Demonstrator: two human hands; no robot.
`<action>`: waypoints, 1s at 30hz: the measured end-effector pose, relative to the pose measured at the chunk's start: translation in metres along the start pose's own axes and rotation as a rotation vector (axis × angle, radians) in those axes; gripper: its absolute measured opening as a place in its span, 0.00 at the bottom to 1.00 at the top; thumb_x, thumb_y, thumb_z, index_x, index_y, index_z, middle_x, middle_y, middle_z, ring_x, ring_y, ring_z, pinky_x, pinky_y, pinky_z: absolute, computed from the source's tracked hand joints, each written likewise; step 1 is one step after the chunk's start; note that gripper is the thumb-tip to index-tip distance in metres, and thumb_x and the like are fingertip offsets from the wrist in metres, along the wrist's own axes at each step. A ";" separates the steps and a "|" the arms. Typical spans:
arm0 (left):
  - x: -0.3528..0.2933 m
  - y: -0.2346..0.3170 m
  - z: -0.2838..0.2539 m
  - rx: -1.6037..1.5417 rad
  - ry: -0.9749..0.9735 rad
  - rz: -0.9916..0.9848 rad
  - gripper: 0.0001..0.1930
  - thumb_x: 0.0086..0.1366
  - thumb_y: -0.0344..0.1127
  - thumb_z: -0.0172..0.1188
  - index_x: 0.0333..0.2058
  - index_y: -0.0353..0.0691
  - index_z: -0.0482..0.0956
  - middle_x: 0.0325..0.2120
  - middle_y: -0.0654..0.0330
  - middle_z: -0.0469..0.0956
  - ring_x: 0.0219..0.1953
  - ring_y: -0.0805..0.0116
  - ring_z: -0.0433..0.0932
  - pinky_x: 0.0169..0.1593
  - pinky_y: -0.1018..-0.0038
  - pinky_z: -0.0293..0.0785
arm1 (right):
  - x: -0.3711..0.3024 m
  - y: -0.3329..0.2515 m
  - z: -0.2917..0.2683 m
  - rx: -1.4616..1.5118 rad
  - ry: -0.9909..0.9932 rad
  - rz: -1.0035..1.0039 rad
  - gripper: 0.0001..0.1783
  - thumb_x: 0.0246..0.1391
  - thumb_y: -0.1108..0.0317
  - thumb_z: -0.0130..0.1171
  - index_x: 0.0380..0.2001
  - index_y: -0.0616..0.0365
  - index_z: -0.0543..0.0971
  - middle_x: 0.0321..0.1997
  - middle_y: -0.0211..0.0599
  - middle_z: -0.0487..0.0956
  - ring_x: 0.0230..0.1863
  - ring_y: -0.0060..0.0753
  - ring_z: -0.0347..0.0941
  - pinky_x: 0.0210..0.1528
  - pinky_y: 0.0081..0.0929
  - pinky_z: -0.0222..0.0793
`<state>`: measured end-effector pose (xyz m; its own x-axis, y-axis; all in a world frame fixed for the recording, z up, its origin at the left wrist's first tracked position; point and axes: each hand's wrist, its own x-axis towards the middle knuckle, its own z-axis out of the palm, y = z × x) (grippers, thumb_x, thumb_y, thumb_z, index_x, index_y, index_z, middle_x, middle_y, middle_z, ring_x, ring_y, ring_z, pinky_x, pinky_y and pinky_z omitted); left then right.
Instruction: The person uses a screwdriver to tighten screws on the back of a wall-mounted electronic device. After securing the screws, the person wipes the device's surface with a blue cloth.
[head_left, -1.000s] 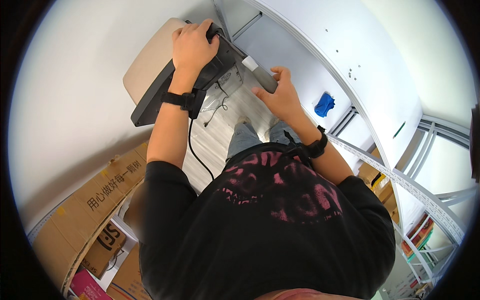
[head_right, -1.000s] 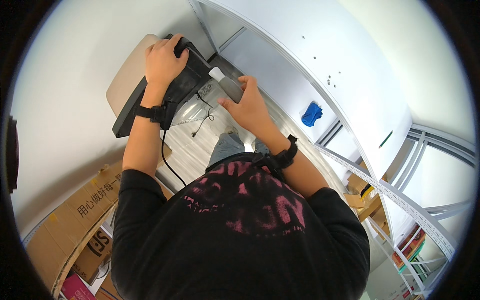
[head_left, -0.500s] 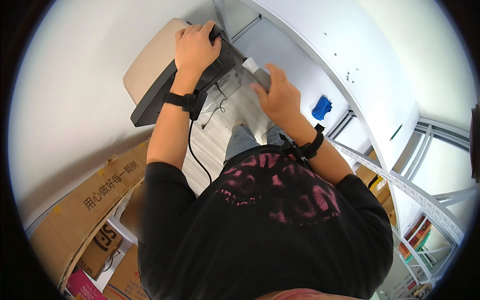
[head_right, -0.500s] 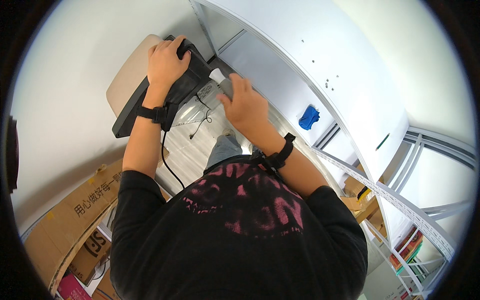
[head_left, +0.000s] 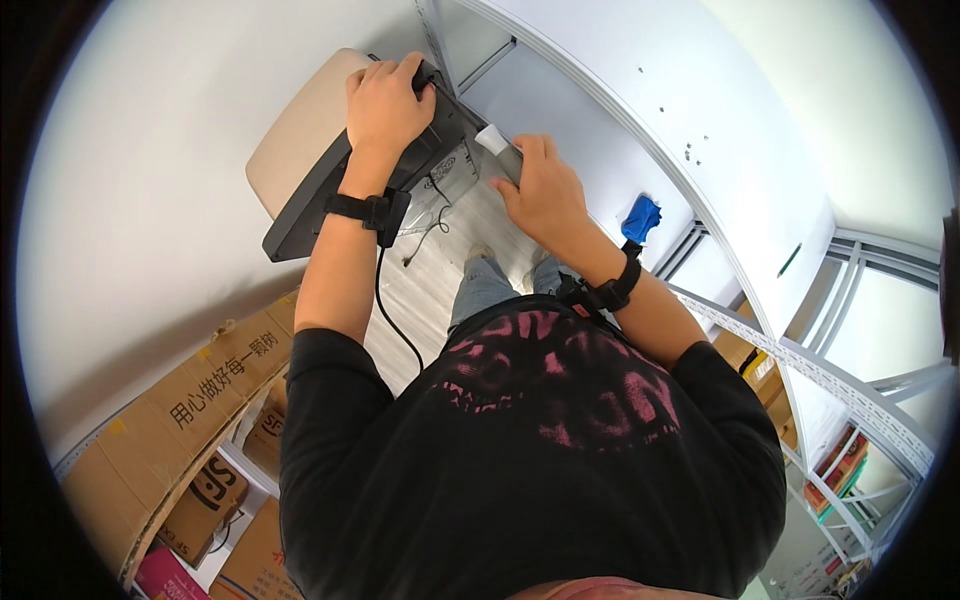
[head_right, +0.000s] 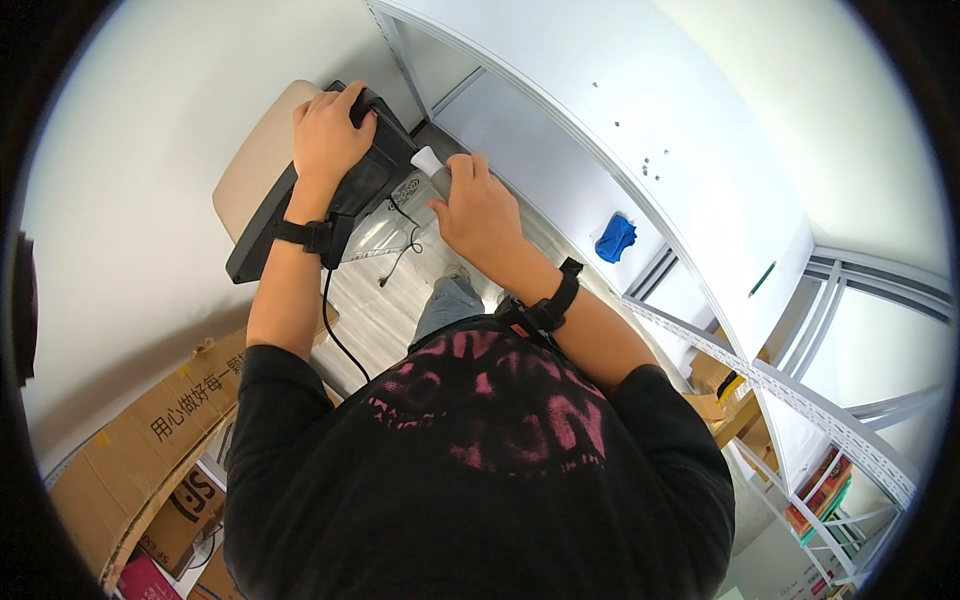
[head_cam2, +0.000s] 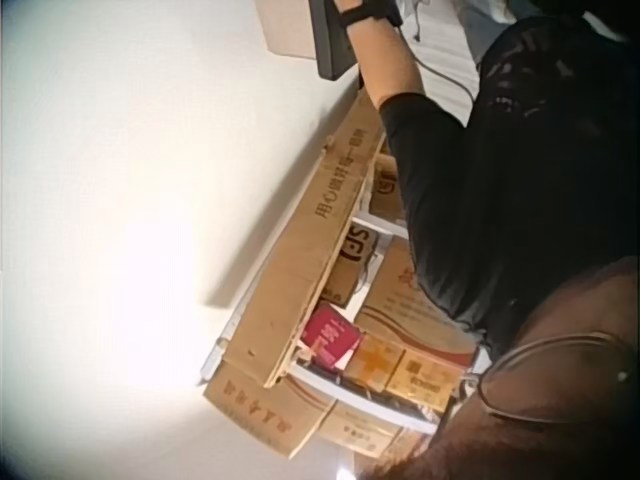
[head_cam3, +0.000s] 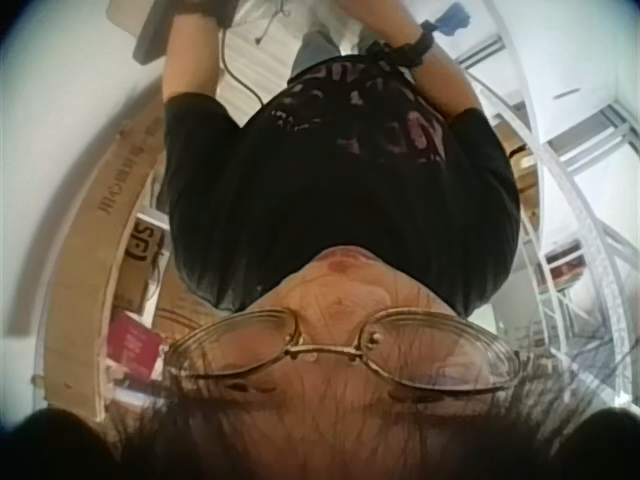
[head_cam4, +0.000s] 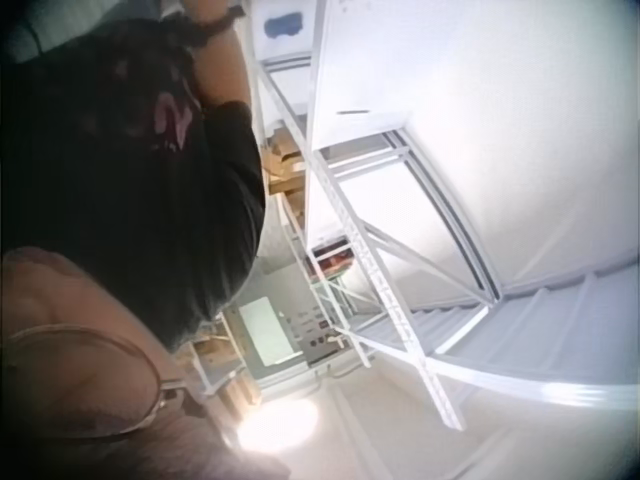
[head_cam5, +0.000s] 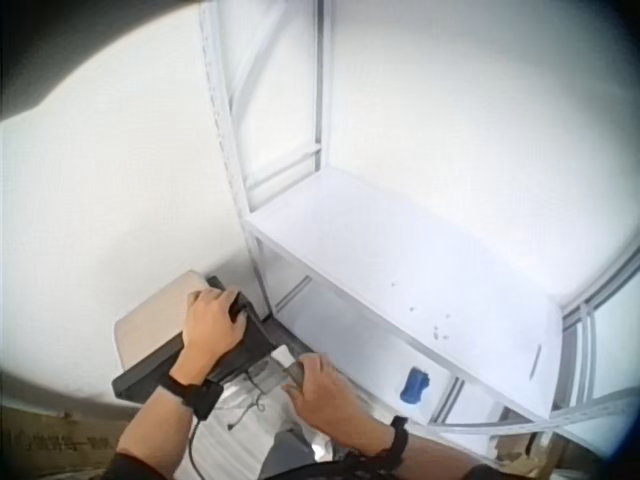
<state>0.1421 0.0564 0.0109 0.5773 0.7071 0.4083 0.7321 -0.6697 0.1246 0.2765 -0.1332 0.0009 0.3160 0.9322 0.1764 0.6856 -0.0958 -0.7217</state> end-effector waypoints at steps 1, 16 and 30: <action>-0.001 0.000 0.001 0.003 0.008 0.000 0.16 0.54 0.40 0.61 0.43 0.47 0.78 0.30 0.60 0.80 0.43 0.62 0.76 0.52 0.63 0.63 | 0.000 -0.001 0.001 -0.028 0.032 -0.032 0.21 0.51 0.62 0.63 0.43 0.60 0.68 0.33 0.50 0.75 0.35 0.54 0.73 0.35 0.42 0.68; 0.012 0.033 -0.001 -0.117 0.183 0.127 0.19 0.52 0.33 0.63 0.44 0.43 0.78 0.35 0.53 0.80 0.45 0.53 0.75 0.51 0.60 0.68 | -0.044 0.057 -0.076 0.006 0.064 0.214 0.20 0.45 0.64 0.66 0.42 0.56 0.74 0.40 0.42 0.77 0.37 0.52 0.75 0.37 0.40 0.71; 0.013 0.311 0.119 -0.855 -0.440 0.257 0.10 0.55 0.32 0.64 0.37 0.40 0.80 0.30 0.58 0.78 0.30 0.61 0.77 0.34 0.68 0.73 | -0.168 0.178 -0.185 -0.142 0.164 0.443 0.18 0.40 0.68 0.69 0.38 0.56 0.78 0.34 0.41 0.79 0.34 0.48 0.76 0.36 0.36 0.71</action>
<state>0.4202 -0.1157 -0.0526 0.8912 0.4230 0.1640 0.1592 -0.6300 0.7601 0.4670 -0.3710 -0.0338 0.6885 0.7250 -0.0159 0.5409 -0.5281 -0.6546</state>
